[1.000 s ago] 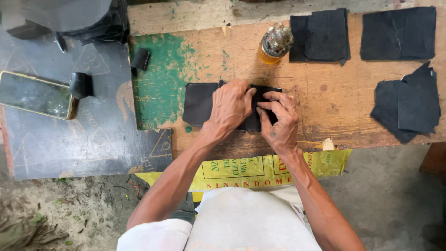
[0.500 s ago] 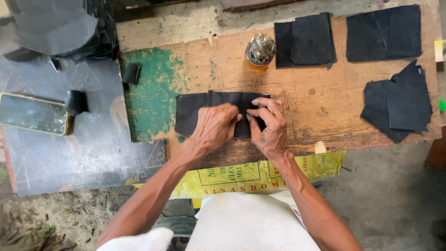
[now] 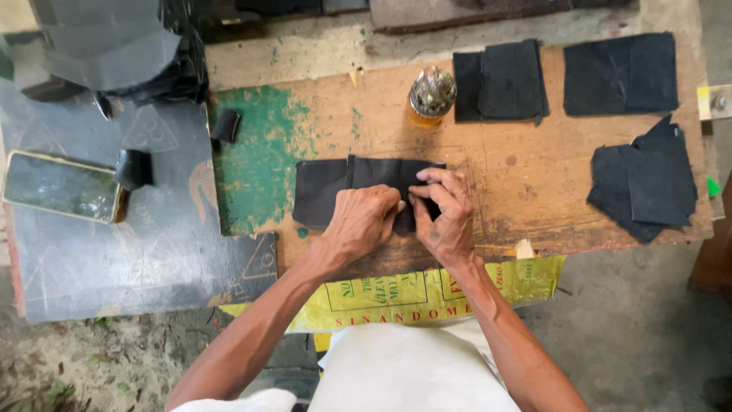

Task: The person aligns and folds black leather pieces on a wooden workbench, then stacks them with other finished pieces. The person handles the leather by hand, repeatedly folding and stacking the items.

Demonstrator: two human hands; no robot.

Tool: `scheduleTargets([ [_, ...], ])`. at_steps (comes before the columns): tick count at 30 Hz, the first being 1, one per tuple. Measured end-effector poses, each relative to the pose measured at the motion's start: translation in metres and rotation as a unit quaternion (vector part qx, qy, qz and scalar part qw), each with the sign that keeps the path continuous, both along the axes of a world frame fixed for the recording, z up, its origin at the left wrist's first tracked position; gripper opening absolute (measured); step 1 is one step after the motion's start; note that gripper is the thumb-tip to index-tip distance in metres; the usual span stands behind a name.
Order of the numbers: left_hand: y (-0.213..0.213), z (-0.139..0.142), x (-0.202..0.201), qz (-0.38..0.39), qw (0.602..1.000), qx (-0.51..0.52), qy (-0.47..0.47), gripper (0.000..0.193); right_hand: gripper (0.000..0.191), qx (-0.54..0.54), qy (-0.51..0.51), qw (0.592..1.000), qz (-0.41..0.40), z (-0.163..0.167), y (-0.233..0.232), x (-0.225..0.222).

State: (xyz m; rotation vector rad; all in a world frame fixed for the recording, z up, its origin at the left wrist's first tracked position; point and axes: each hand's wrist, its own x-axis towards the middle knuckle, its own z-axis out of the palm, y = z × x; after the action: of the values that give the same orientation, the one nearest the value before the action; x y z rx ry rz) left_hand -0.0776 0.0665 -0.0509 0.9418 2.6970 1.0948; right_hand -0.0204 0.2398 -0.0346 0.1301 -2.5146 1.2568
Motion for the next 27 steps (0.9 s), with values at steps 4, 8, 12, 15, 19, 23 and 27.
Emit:
scheduleTargets([
  [4, 0.016, 0.017, -0.010, 0.085, 0.994, 0.026, 0.057, 0.010, 0.016, -0.007, -0.003, 1.000, 0.005, -0.004, 0.001, 0.002],
  [8, 0.000, 0.050, 0.031, -0.076, 0.986, -0.139, -0.060, 0.002, 0.016, -0.009, 0.008, 1.000, 0.003, -0.004, 0.004, 0.001],
  [12, -0.060, 0.070, 0.056, -0.038, 0.974, -0.088, -0.204, 0.015, 0.015, -0.016, 0.009, 1.000, 0.011, 0.000, 0.004, 0.000],
  [15, -0.094, 0.071, 0.049, 0.108, 0.983, -0.065, -0.136, 0.013, 0.016, 0.004, -0.005, 1.000, 0.003, 0.004, 0.004, 0.001],
  [19, -0.111, 0.066, 0.038, 0.174, 0.965, -0.128, -0.146, 0.024, 0.021, 0.059, 0.008, 0.998, 0.012, 0.008, -0.008, 0.001],
  [23, -0.113, 0.059, 0.034, 0.255, 0.951, -0.148, -0.090, 0.026, 0.028, 0.058, 0.042, 0.993, 0.098, 0.006, -0.037, -0.012],
  [27, -0.127, 0.065, 0.016, 0.290, 0.956, -0.029, 0.013, 0.031, 0.026, 0.075, 0.058, 0.989, 0.116, 0.000, -0.052, -0.031],
])
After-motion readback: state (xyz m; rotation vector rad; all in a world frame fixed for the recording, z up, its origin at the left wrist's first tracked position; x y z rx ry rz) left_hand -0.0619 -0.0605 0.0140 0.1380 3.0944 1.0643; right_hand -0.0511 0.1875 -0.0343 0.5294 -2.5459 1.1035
